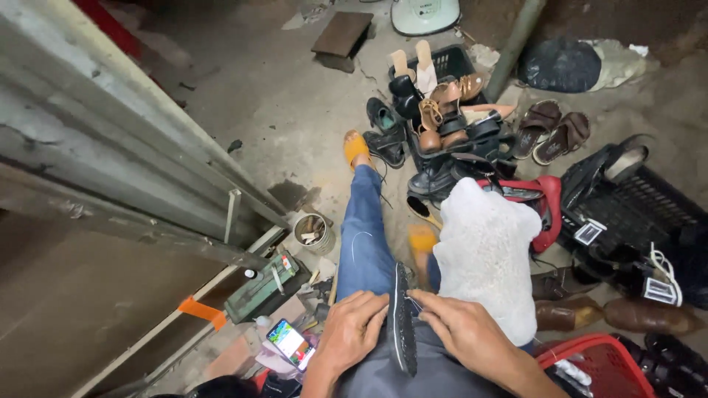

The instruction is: Hand-sewing a rubber sole onto a shoe using a needle and thread.

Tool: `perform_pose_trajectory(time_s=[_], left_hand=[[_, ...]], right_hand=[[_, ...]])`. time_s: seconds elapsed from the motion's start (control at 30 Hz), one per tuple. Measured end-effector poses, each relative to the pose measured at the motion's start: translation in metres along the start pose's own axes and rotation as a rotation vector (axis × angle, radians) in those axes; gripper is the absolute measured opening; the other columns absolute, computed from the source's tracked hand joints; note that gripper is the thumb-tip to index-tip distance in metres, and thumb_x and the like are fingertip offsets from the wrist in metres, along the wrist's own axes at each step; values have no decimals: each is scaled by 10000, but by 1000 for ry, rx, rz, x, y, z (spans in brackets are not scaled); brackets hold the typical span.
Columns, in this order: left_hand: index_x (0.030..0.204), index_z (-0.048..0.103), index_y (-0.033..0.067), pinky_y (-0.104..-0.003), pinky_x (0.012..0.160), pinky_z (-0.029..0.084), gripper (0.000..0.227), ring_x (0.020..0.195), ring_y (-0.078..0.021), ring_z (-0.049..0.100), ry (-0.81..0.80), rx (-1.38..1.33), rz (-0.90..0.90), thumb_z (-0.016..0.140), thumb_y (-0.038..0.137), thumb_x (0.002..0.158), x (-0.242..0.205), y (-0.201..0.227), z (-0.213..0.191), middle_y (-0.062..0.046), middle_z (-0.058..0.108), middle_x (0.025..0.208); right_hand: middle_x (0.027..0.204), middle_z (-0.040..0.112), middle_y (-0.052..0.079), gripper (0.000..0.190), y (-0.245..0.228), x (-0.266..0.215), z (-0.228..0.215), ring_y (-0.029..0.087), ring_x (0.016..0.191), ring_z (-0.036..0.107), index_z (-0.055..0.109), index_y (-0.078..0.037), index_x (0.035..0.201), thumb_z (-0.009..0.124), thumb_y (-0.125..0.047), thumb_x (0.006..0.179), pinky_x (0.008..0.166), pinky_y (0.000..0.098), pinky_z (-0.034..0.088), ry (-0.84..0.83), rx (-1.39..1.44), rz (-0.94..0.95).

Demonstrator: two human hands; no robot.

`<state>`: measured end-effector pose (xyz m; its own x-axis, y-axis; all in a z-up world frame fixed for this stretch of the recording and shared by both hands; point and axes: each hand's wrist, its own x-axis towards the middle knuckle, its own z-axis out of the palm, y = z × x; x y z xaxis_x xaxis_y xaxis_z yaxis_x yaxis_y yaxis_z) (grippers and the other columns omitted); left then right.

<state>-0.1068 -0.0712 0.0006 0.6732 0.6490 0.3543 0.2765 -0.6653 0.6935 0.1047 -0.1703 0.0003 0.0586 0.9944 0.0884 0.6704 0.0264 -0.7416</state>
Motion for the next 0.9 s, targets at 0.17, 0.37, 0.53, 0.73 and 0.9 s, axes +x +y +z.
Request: perform_pose_trajectory(time_s=[0.17,0.37,0.53,0.73,0.9], left_hand=[[989,720,44,-333,641,495,132,680,-228,606,48,62,-42,668,54,869,1,-17,4,-46,696,818],[993,720,83,-357,640,502,118,699,-245,632,50,162,-97,650,130,910,20,-40,21,-37,686,803],[988,740,105,-371,657,518,131,700,-259,651,37,214,-184,654,166,911,40,-78,46,-29,716,815],[1012,758,124,-359,731,547,171,812,-249,705,-69,204,-361,624,197,934,72,-129,79,-9,776,936],[974,750,101,-358,682,558,145,791,-287,719,-133,206,-296,640,182,927,92,-150,90,-44,774,953]], right_hand=[[1026,826,52,397,-5,14,1,209,775,791,704,-97,1228,702,-99,831,664,331,606,109,-58,-97],[966,770,41,291,27,43,13,260,752,724,724,-80,1107,633,-37,834,688,366,570,112,-98,-148],[1010,788,25,282,66,75,26,251,824,761,726,-79,1078,620,-28,822,722,361,581,72,-64,-107],[1024,782,38,304,125,119,45,317,864,728,715,-113,1071,614,-49,792,760,421,546,-22,-3,-3],[937,809,30,179,153,131,53,295,824,750,736,-131,988,617,-119,855,756,420,546,-74,163,149]])
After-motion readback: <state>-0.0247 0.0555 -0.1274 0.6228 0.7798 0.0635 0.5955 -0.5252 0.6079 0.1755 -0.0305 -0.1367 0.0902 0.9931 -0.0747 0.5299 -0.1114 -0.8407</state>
